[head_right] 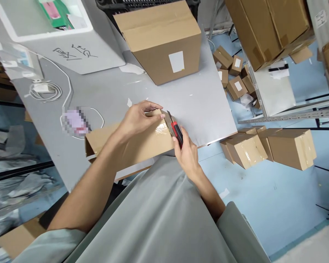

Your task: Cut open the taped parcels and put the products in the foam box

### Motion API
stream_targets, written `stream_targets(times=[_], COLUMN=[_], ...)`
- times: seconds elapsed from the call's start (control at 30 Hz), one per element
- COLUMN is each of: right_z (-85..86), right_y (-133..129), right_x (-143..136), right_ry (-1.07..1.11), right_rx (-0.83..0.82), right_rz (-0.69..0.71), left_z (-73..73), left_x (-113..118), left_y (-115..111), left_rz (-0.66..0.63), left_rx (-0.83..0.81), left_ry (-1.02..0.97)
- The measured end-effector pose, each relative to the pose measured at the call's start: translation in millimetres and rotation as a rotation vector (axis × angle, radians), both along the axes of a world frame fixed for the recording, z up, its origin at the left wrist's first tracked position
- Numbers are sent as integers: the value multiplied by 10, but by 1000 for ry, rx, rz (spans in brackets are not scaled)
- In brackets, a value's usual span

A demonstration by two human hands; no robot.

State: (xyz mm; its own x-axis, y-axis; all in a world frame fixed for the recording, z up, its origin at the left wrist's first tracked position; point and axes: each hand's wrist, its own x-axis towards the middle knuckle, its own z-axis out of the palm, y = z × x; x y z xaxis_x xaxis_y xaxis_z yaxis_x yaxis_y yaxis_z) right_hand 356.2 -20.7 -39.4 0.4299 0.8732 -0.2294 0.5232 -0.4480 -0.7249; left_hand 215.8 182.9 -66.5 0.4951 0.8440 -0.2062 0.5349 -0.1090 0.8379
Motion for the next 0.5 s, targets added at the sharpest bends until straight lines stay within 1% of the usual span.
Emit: stream_targets(times=[0.1,0.17,0.27,0.37,0.43,0.5], right_z=[221,292,282,251,276,345], right_y=[-147,-216,-247,-238,-223,-181], right_x=[8,-10,-59,-96,-112,-137], right_ry=[-17,-29,-65,-105,-130,-162], right_rx=[-23,-73,-118,-157,-202,-264], right_rz=[120,171,186,187,200,223], left_z=[19,54,116,147,142,126], left_x=[-4,-3,-1,-2,-1,1], left_y=[-12,-17,-27,-37,-43,-53], left_rz=[-17,-33,-59,-67,-63,-63], left_rx=[6,6,-2,-1,7,18], left_ry=[-1,16,45,61,65,66])
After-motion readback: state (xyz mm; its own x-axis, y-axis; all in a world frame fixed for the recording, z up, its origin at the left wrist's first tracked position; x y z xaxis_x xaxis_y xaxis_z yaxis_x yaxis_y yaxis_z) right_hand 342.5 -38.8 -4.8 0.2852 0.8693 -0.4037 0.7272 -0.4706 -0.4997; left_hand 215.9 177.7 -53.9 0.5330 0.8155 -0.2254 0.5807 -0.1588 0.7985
